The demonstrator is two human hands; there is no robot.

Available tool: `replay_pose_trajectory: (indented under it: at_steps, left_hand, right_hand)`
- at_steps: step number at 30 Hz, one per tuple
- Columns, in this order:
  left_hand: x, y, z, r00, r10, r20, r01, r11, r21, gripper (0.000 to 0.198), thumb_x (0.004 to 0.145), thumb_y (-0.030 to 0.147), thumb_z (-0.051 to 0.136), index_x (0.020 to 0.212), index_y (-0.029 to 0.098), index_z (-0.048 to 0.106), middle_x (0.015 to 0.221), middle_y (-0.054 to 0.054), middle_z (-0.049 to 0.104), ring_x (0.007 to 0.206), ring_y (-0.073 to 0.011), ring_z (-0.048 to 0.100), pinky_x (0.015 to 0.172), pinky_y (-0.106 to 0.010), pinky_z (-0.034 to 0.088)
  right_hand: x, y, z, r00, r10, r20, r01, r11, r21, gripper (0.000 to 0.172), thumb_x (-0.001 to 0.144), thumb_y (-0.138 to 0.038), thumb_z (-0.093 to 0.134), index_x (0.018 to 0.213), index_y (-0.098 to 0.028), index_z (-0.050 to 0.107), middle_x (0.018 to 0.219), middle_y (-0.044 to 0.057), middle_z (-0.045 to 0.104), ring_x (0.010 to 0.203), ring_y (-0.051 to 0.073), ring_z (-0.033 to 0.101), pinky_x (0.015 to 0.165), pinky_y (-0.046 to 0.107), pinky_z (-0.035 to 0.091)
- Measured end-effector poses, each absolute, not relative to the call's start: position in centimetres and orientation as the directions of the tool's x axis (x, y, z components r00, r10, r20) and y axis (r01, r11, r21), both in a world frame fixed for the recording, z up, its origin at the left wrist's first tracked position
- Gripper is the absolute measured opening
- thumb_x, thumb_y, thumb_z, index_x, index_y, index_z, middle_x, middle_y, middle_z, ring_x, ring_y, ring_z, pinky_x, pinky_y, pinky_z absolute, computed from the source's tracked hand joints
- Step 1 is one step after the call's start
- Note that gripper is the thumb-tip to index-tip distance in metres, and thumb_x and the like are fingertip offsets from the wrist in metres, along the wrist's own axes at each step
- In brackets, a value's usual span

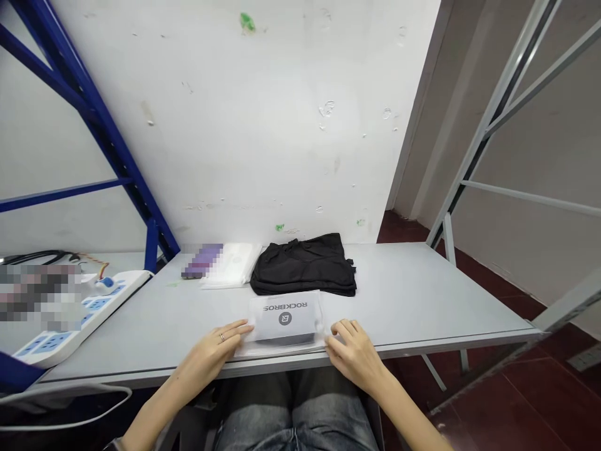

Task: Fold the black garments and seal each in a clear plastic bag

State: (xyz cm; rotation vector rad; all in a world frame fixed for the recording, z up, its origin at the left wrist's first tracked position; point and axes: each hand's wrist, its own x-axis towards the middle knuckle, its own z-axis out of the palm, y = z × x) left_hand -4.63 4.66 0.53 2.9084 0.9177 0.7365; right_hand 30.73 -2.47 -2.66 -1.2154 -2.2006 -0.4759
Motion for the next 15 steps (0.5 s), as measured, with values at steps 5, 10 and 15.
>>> replay_pose_trajectory:
  at_steps: [5, 10, 15]
  left_hand:
    - [-2.3, 4.3, 1.9, 0.595, 0.637, 0.49, 0.626, -0.75, 0.214, 0.041, 0.095, 0.012, 0.03, 0.129, 0.022, 0.05, 0.132, -0.004, 0.057, 0.126, -0.0178, 0.049, 0.102, -0.035, 0.046]
    - [2.7, 5.2, 1.0, 0.644, 0.662, 0.384, 0.659, -0.734, 0.161, 0.043, 0.098, 0.032, 0.035, 0.139, 0.022, 0.04, 0.145, -0.007, 0.043, 0.135, -0.0215, 0.037, 0.109, -0.043, 0.037]
    - [3.6, 6.3, -2.3, 0.628, 0.721, 0.293, 0.723, -0.68, 0.125, 0.055, 0.097, 0.042, 0.034, 0.147, 0.021, 0.025, 0.151, -0.01, 0.03, 0.14, -0.0246, 0.027, 0.111, -0.047, 0.029]
  right_hand:
    - [28.7, -2.0, -0.1, -0.432, 0.754, 0.495, 0.826, 0.551, -0.118, 0.052, 0.091, -0.037, 0.05, 0.139, -0.021, 0.04, 0.141, 0.012, 0.044, 0.127, 0.029, 0.041, 0.099, 0.046, 0.041]
    - [24.9, 1.2, 0.3, -0.455, 0.805, 0.381, 0.801, 0.556, -0.219, 0.055, 0.097, -0.042, 0.036, 0.148, -0.025, 0.022, 0.153, 0.005, 0.026, 0.14, 0.023, 0.026, 0.112, 0.044, 0.03]
    - [23.3, 2.7, -1.2, -0.467, 0.826, 0.316, 0.794, 0.549, -0.263, 0.058, 0.096, -0.045, 0.037, 0.149, -0.025, 0.021, 0.153, 0.004, 0.025, 0.14, 0.025, 0.024, 0.114, 0.047, 0.027]
